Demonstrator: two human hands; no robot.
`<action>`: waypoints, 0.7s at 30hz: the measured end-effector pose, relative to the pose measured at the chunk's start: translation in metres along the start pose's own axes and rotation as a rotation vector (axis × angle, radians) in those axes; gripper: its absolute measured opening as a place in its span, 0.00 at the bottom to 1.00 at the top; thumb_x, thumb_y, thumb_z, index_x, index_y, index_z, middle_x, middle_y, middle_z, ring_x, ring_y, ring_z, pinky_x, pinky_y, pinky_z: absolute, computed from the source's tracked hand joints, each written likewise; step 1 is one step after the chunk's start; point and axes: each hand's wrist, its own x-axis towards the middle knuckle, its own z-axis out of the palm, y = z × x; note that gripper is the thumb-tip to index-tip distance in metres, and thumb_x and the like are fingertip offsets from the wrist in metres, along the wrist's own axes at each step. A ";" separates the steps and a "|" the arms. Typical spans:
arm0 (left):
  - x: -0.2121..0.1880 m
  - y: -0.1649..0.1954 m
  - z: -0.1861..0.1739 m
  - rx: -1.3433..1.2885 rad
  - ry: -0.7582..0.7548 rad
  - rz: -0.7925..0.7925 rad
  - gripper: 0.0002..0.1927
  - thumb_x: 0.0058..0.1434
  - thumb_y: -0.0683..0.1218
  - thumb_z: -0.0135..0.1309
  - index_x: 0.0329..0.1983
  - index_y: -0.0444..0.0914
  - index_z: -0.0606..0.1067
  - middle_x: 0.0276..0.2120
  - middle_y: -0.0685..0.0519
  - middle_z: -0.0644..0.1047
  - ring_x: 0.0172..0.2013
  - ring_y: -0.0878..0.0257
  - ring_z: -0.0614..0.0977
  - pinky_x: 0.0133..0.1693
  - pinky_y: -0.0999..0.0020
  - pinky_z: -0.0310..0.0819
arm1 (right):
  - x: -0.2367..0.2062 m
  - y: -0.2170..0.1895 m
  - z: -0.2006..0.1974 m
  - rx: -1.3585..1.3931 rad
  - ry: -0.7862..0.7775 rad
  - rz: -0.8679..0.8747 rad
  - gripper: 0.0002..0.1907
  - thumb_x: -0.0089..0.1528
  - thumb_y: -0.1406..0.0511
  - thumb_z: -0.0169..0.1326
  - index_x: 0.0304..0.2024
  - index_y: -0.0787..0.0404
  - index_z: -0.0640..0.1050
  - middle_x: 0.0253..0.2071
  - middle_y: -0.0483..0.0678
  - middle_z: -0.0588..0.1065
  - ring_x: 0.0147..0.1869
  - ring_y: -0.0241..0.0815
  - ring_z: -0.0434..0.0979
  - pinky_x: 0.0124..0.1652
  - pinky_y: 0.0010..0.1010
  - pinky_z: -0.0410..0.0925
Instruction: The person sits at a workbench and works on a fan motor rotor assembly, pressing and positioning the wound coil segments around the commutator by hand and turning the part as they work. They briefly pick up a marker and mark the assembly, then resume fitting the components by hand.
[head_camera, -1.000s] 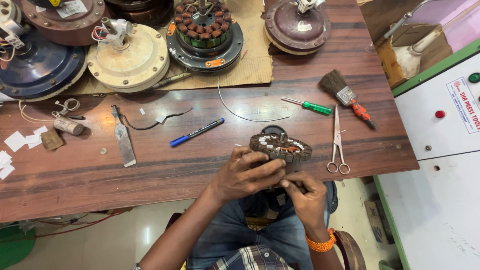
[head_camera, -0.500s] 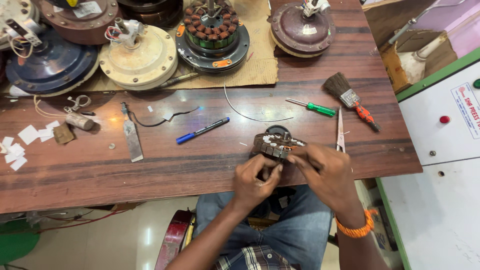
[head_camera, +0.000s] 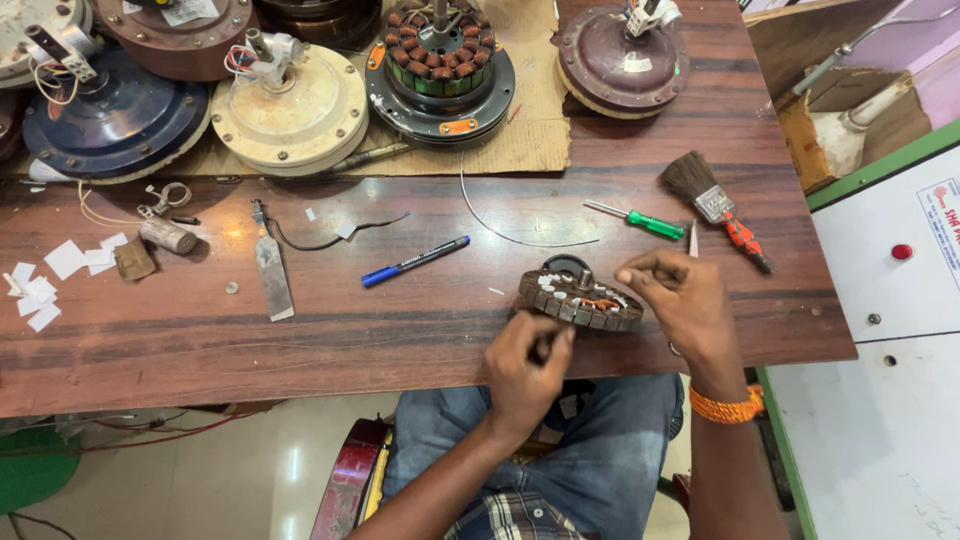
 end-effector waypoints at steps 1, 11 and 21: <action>0.002 0.001 -0.003 0.111 0.022 0.215 0.08 0.63 0.44 0.63 0.42 0.43 0.76 0.33 0.56 0.77 0.31 0.66 0.77 0.32 0.67 0.69 | -0.002 0.003 -0.004 0.026 -0.005 0.046 0.08 0.61 0.65 0.64 0.37 0.65 0.84 0.23 0.37 0.73 0.26 0.25 0.63 0.26 0.24 0.57; 0.062 0.004 -0.034 0.262 -0.399 0.638 0.32 0.58 0.46 0.68 0.66 0.50 0.72 0.51 0.60 0.81 0.50 0.60 0.81 0.52 0.61 0.73 | -0.052 -0.011 -0.027 0.274 -0.078 0.092 0.07 0.58 0.68 0.63 0.36 0.66 0.84 0.32 0.42 0.82 0.34 0.26 0.75 0.33 0.20 0.68; 0.061 0.003 -0.035 0.249 -0.385 0.587 0.25 0.57 0.46 0.67 0.58 0.45 0.75 0.52 0.58 0.81 0.52 0.57 0.81 0.52 0.59 0.75 | -0.093 -0.022 0.021 -0.101 0.030 -0.229 0.06 0.56 0.68 0.65 0.35 0.60 0.83 0.28 0.44 0.80 0.27 0.26 0.77 0.27 0.22 0.69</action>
